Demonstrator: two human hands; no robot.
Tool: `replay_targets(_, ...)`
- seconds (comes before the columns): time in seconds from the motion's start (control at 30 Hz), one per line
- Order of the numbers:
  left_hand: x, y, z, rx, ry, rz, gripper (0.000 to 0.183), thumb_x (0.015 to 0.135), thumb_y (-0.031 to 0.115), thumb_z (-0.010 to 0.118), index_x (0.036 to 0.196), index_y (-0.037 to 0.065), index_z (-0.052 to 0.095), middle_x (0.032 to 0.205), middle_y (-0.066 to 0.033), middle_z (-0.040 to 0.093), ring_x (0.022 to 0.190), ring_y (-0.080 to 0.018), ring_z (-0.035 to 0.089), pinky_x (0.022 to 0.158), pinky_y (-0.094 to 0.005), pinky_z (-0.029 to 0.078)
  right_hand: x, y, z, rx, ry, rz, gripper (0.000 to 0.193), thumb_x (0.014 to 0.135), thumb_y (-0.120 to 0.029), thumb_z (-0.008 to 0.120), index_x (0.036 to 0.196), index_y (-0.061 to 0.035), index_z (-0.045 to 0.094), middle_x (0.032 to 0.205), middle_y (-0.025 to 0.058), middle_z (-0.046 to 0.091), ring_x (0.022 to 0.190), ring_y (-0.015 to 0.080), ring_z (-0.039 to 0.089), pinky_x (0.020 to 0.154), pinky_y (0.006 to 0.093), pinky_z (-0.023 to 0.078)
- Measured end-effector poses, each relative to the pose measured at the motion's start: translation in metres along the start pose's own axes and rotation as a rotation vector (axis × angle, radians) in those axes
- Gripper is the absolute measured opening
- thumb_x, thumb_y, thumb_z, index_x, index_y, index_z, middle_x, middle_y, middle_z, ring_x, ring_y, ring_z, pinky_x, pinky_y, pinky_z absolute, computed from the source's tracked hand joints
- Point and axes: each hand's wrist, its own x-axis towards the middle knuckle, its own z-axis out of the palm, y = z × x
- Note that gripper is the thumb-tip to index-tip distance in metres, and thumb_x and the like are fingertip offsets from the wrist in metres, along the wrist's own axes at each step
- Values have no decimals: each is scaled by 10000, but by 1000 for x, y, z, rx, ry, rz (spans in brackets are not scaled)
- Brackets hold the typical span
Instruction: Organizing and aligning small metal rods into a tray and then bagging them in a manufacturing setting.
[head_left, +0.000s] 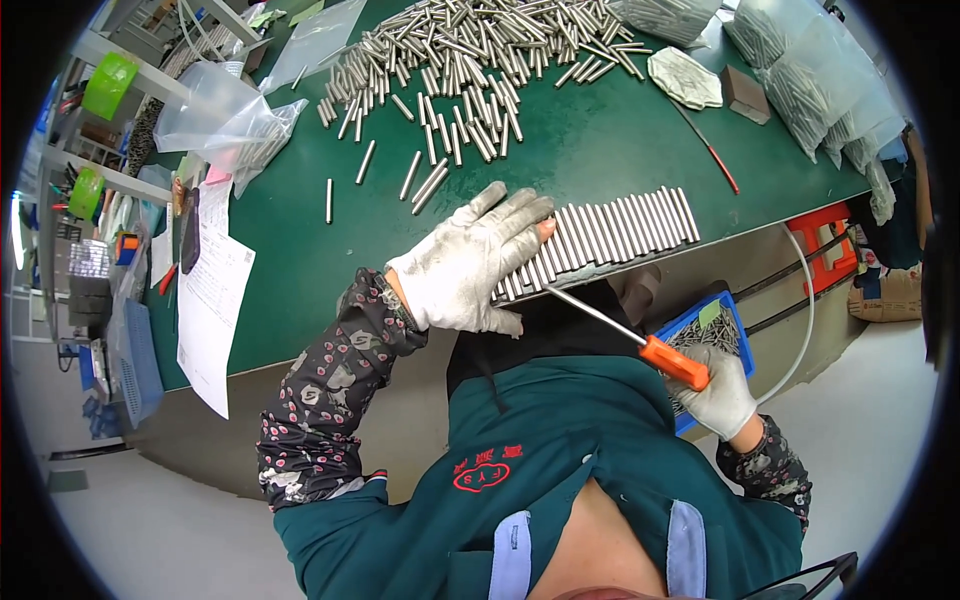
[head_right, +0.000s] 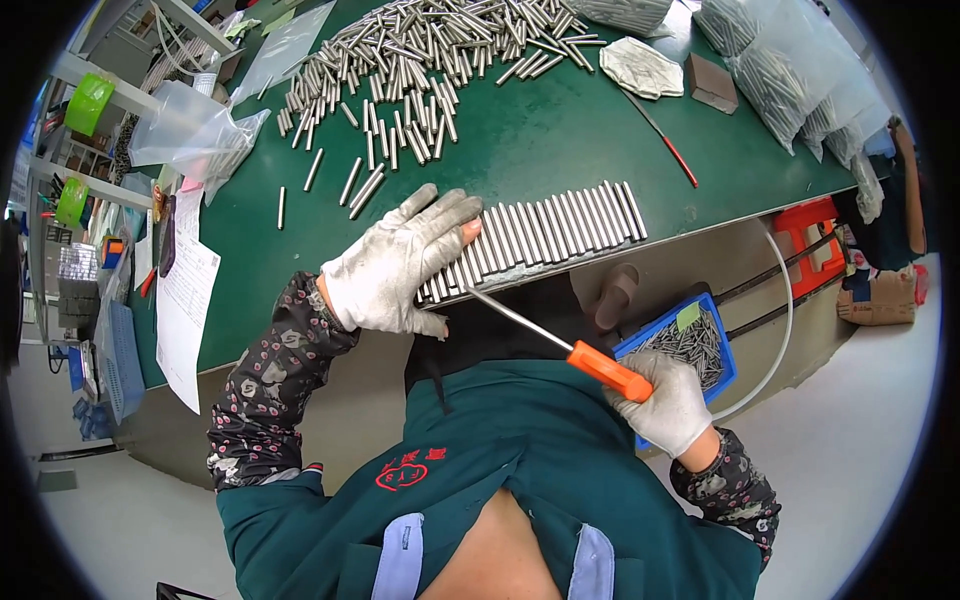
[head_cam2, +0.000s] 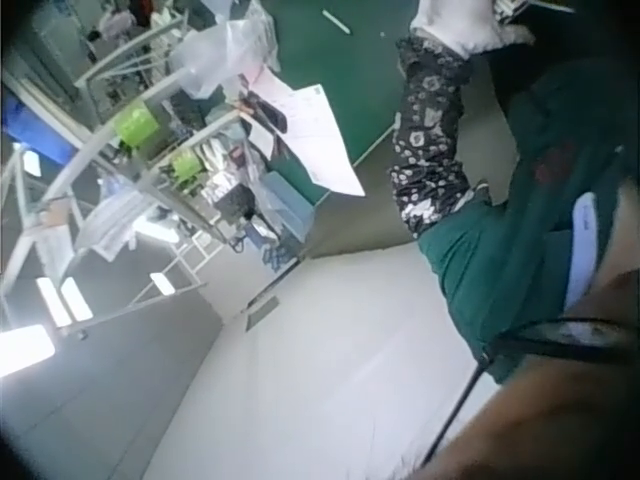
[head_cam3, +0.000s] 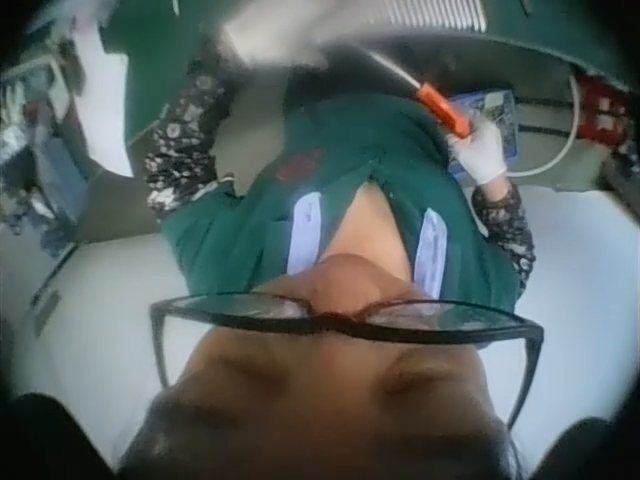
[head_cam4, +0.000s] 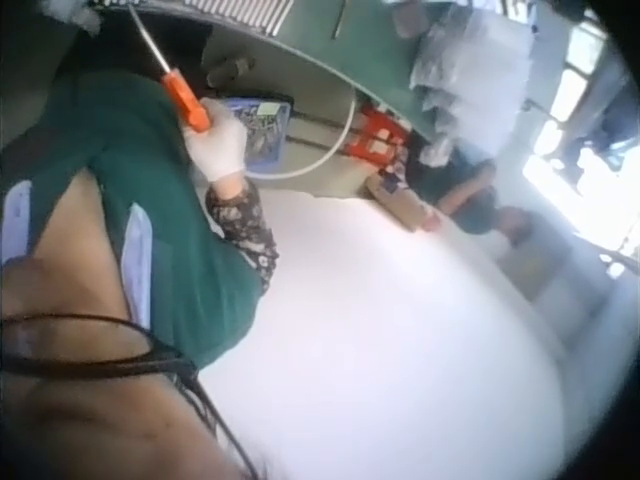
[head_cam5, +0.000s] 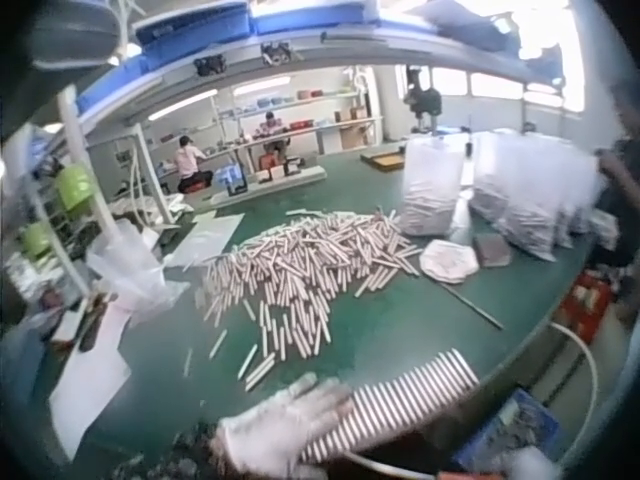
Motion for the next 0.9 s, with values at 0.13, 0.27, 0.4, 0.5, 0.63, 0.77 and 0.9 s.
replay_targets(0.13, -4, -4, 0, -28, 33, 24, 1114, 516, 495, 756, 1376, 0, 249, 1406, -226, 272, 1324, -371, 242, 1093, -489, 151, 0, 4, 0, 97, 4, -26, 195, 646, -125, 722, 775, -13, 628, 714, 139, 596, 672, 306, 593, 642, 336, 490)
replay_targets(0.27, -30, -8, -23, 58, 167, -38, 1150, 569, 637, 676, 1423, 56, 170, 1430, -221, 235, 1332, -386, 221, 1088, -514, 121, -1, 0, 1, 14, -44, -80, 206, 637, -132, 718, 786, -17, 633, 720, 139, 599, 678, 310, 596, 641, 345, 492)
replay_targets(0.4, -50, 1, -7, 2, 26, -131, 1130, 555, 549, 722, 1401, 8, 204, 1424, -219, 248, 1328, -389, 226, 1094, -499, 132, 3, -10, 10, 10, -67, -139, 231, 644, -169, 711, 810, -23, 643, 722, 152, 596, 673, 322, 596, 634, 357, 495)
replay_targets(0.5, -47, 8, 1, 43, 42, -175, 1037, 593, 476, 715, 1372, -23, 248, 1409, -229, 267, 1322, -383, 246, 1087, -499, 158, 12, -16, 9, 4, -22, -104, 196, 654, -167, 694, 792, -39, 638, 710, 151, 589, 664, 333, 587, 614, 363, 490)
replay_targets(0.63, -48, 4, 2, 56, 66, -134, 910, 708, 484, 625, 1366, -27, 259, 1381, -241, 307, 1300, -399, 280, 1078, -505, 178, 11, -21, 11, -48, -112, -179, 180, 653, -160, 689, 777, -43, 632, 700, 150, 584, 663, 332, 590, 612, 368, 489)
replay_targets(0.77, -47, 3, 5, 63, 95, -122, 856, 761, 501, 562, 1363, -30, 263, 1366, -246, 329, 1288, -406, 297, 1074, -505, 187, 11, -13, 15, -25, 0, -175, 190, 657, -142, 710, 783, -24, 631, 700, 155, 585, 658, 328, 591, 608, 352, 490)
replay_targets(0.9, -47, 2, 6, 80, 90, -117, 864, 766, 524, 544, 1363, -32, 261, 1365, -245, 331, 1288, -404, 298, 1075, -503, 186, 11, -12, 11, 3, 20, -102, 201, 659, -151, 711, 792, -21, 634, 712, 151, 598, 667, 319, 601, 624, 348, 496)
